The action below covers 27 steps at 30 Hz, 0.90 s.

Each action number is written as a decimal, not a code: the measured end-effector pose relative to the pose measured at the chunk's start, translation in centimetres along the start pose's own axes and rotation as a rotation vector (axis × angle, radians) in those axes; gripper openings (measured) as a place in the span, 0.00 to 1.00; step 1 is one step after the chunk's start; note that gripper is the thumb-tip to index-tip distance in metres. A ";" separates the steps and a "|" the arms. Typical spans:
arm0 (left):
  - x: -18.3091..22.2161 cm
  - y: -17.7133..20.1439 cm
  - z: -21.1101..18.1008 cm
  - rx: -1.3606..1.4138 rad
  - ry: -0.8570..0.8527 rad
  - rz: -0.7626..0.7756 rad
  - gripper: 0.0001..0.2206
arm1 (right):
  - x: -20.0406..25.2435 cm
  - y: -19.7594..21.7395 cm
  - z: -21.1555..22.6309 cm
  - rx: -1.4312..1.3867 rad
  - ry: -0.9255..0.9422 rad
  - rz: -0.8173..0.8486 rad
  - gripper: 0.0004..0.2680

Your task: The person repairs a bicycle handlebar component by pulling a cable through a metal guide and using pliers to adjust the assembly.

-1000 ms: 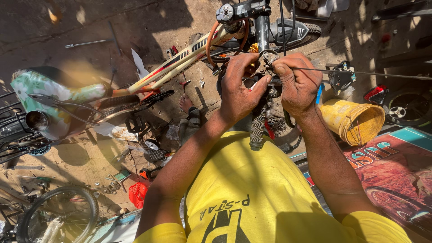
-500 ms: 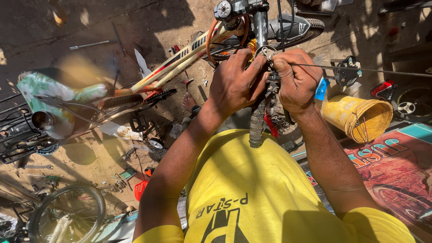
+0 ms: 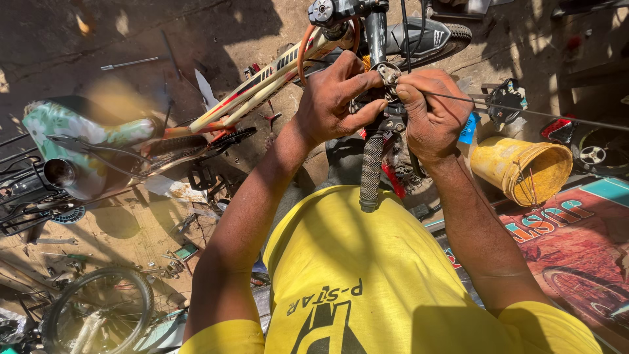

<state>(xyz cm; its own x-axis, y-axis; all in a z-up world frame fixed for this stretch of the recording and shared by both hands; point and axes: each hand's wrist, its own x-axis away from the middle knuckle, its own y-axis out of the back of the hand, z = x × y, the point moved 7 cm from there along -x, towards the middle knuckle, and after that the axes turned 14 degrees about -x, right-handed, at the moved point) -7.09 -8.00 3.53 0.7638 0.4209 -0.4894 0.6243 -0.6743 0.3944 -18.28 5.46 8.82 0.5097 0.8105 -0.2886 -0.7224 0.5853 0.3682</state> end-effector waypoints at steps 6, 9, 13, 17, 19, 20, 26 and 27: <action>0.3 -0.6 1.2 0.064 0.043 0.023 0.16 | 0.1 -0.4 0.3 0.074 0.024 0.045 0.06; 0.6 -1.1 1.5 0.177 0.086 0.032 0.16 | 0.0 -0.5 0.5 0.075 0.031 0.045 0.05; 0.8 -1.4 1.7 0.247 0.123 0.042 0.16 | 0.0 -0.6 0.3 0.078 0.025 0.021 0.05; 0.6 -1.4 1.9 0.208 0.146 0.061 0.16 | 0.1 -0.5 0.0 0.071 0.039 0.015 0.05; 0.6 -0.9 1.5 0.205 0.085 0.023 0.17 | 0.2 -0.5 -0.3 0.058 0.044 0.009 0.05; 0.6 -0.8 1.4 0.158 0.075 0.024 0.17 | 0.2 -0.4 -0.4 0.062 0.048 0.003 0.05; 0.5 -0.6 1.2 0.050 0.045 0.042 0.16 | 0.3 -0.2 -0.7 0.044 0.071 -0.026 0.05; 0.5 -0.6 1.2 0.058 0.047 0.039 0.16 | 0.3 -0.2 -0.6 0.041 0.077 -0.021 0.05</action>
<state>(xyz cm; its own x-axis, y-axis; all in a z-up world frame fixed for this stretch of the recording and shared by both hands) -7.27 -8.11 2.07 0.7953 0.4202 -0.4370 0.5839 -0.7246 0.3660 -18.25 5.58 8.10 0.4857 0.7952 -0.3629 -0.6914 0.6035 0.3972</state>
